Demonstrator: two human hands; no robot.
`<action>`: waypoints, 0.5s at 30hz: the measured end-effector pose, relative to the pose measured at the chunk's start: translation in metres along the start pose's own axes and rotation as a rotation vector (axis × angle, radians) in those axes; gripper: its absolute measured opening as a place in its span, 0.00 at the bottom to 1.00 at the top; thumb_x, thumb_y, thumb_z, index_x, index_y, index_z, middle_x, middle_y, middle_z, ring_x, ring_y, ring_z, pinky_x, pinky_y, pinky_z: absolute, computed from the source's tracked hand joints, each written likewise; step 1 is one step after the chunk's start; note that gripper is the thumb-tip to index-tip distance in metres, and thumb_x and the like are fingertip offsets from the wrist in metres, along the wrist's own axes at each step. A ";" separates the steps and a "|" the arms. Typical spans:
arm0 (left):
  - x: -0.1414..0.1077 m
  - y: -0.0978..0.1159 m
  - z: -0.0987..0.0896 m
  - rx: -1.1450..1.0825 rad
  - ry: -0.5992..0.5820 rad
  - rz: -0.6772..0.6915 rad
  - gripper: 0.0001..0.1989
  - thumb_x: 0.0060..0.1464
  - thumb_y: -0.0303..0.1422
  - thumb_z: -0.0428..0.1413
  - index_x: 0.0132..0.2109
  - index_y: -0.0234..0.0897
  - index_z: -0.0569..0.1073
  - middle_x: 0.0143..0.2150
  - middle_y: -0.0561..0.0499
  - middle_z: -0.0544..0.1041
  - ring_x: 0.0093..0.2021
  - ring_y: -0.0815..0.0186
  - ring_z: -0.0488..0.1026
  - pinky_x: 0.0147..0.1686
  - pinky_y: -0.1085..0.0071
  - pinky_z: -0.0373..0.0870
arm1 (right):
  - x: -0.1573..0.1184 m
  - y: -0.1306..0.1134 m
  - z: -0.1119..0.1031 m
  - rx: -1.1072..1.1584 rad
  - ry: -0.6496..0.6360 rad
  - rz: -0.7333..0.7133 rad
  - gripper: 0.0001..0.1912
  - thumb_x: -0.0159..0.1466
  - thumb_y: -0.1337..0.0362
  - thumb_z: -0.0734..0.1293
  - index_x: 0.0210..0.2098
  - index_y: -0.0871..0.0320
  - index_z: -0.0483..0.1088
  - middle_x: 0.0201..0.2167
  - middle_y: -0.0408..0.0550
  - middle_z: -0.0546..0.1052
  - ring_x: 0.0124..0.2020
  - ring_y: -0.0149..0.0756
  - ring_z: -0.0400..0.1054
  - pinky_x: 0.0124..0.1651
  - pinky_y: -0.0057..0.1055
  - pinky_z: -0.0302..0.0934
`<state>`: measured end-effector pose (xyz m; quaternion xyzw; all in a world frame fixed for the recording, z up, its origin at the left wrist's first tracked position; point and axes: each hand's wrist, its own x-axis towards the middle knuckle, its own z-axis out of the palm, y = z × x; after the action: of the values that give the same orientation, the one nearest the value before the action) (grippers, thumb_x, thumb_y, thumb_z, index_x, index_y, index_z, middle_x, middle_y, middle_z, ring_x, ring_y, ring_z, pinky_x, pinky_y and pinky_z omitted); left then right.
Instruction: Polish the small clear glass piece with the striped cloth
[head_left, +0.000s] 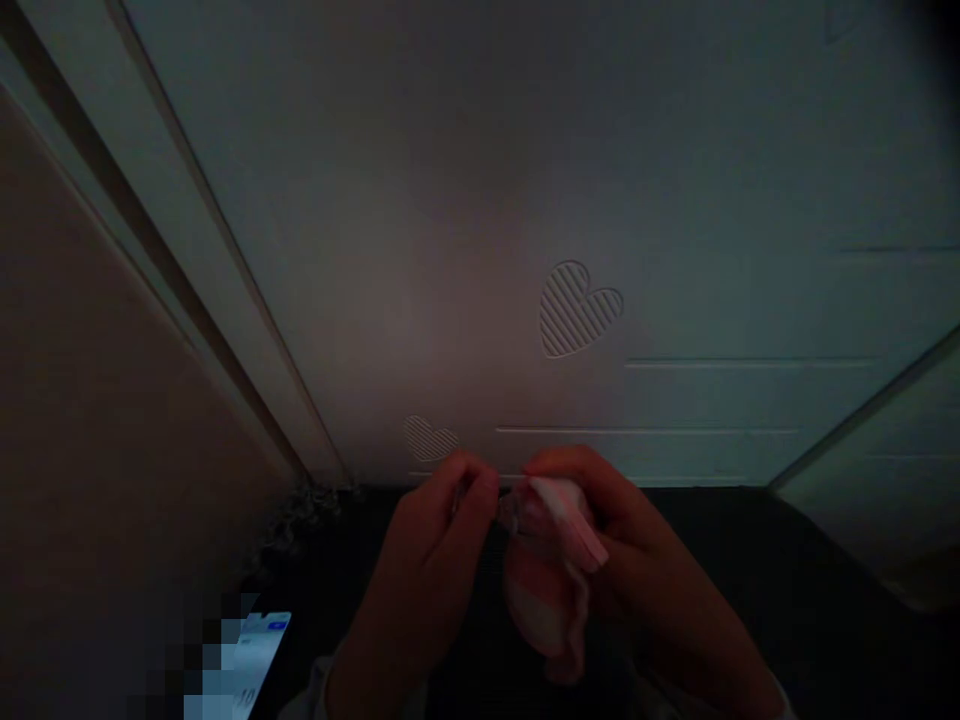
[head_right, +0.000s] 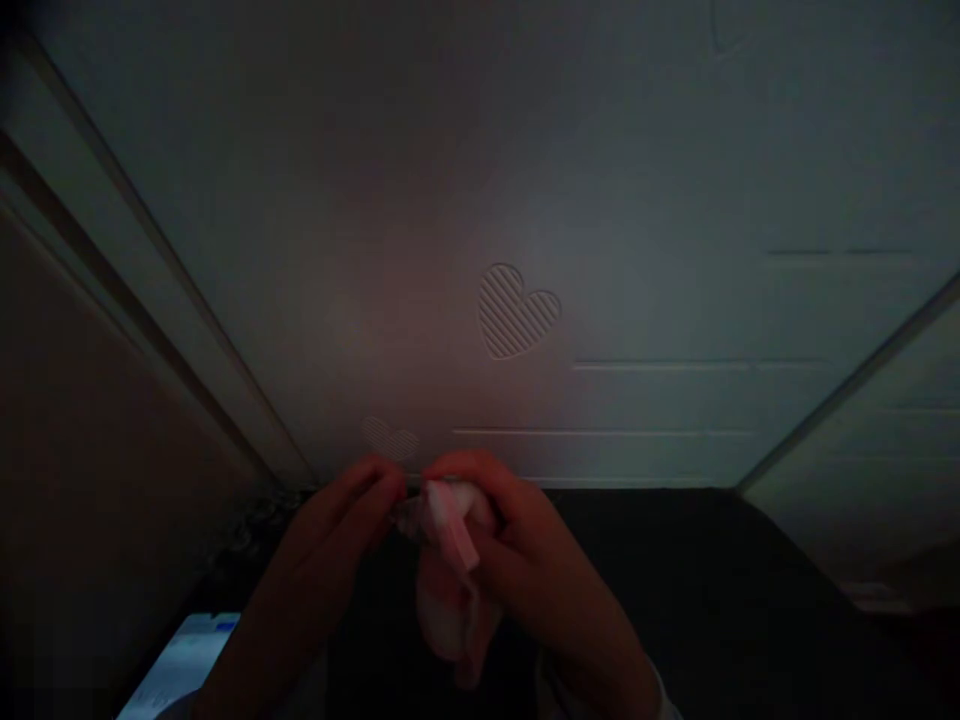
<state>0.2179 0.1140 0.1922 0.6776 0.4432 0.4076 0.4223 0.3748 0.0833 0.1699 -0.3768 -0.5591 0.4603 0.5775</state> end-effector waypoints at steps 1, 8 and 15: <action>0.000 -0.002 0.000 0.005 0.008 -0.004 0.12 0.58 0.38 0.48 0.27 0.40 0.65 0.23 0.58 0.64 0.25 0.69 0.61 0.25 0.73 0.56 | 0.000 0.001 -0.001 -0.024 -0.005 -0.010 0.18 0.57 0.75 0.65 0.41 0.47 0.74 0.32 0.38 0.74 0.31 0.27 0.66 0.32 0.21 0.60; 0.001 -0.003 -0.001 0.092 -0.009 -0.009 0.16 0.58 0.40 0.47 0.24 0.40 0.62 0.20 0.59 0.60 0.23 0.69 0.58 0.23 0.72 0.54 | -0.004 -0.002 -0.007 -0.132 -0.023 -0.067 0.18 0.59 0.73 0.64 0.43 0.46 0.75 0.34 0.38 0.76 0.32 0.29 0.68 0.31 0.21 0.60; 0.003 0.002 0.000 0.189 -0.024 0.023 0.16 0.58 0.39 0.45 0.23 0.40 0.61 0.19 0.59 0.61 0.21 0.69 0.60 0.22 0.72 0.54 | 0.004 -0.006 -0.010 -0.210 -0.029 -0.209 0.15 0.58 0.70 0.68 0.41 0.44 0.78 0.41 0.42 0.74 0.43 0.33 0.70 0.44 0.26 0.63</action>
<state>0.2192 0.1161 0.1947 0.7241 0.4671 0.3606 0.3570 0.3856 0.0858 0.1753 -0.3678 -0.6488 0.3421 0.5716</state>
